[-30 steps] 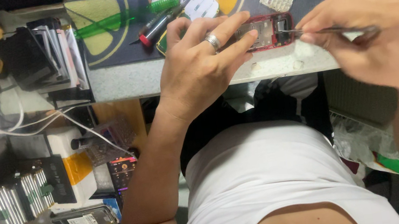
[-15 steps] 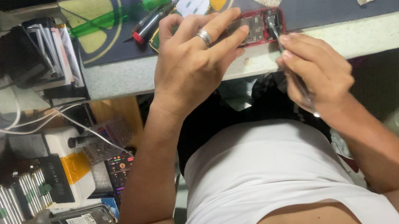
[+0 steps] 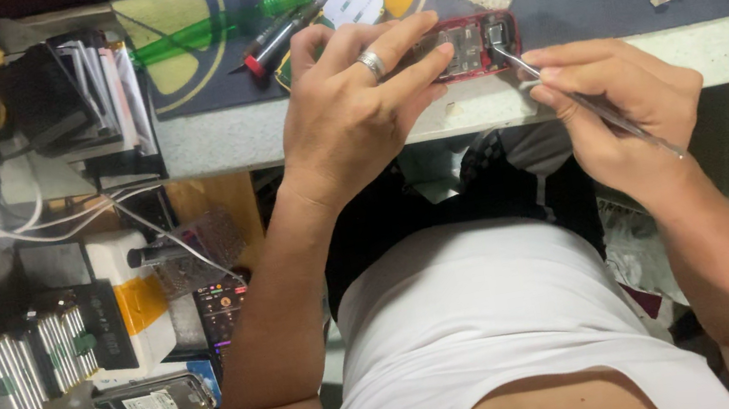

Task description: The person uses a metal tool to scrape and clean a small green circuit board, then places a white component onto it. They then pick up a red phone casing and use the tool to scrape inside it. Finally, they handle a smartphone with a cracked screen, peeling off a protective film.

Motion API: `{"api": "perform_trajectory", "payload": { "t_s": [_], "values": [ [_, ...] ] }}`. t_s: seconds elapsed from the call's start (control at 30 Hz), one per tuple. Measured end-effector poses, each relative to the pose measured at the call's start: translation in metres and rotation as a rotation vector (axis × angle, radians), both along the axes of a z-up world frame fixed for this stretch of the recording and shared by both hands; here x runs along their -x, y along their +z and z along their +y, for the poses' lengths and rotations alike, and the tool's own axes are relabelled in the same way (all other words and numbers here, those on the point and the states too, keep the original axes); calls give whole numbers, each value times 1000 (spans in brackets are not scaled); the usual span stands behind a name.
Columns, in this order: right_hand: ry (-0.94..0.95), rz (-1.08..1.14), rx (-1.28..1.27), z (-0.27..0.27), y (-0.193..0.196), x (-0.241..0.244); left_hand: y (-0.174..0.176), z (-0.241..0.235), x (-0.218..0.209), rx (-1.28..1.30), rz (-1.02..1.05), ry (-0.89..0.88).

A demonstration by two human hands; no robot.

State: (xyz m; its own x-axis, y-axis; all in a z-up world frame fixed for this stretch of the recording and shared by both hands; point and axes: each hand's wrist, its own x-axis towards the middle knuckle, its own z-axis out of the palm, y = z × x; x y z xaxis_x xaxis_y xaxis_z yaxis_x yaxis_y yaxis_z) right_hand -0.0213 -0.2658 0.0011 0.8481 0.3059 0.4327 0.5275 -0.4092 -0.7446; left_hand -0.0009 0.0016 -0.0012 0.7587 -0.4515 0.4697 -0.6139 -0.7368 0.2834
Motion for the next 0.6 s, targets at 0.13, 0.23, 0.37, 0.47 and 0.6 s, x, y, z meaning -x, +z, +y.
{"api": "perform_trajectory", "payload": {
  "t_s": [0.13, 0.23, 0.37, 0.47, 0.6],
  "values": [
    [-13, -14, 23, 2, 5, -1, -1, 0, -1, 3, -2, -8],
    [-3, 20, -14, 4, 13, -5, -2, 0, -1, 7, -6, -9],
    [18, 54, 39, 7, 32, -15, -2, 1, -2, 10, 8, -19],
    [21, 187, 95, 9, 47, -28, -1, 2, -3, 13, 3, -27],
    [146, 93, 326, 7, 65, -46, -2, 3, -3, 8, 2, -39]
  ]
}}
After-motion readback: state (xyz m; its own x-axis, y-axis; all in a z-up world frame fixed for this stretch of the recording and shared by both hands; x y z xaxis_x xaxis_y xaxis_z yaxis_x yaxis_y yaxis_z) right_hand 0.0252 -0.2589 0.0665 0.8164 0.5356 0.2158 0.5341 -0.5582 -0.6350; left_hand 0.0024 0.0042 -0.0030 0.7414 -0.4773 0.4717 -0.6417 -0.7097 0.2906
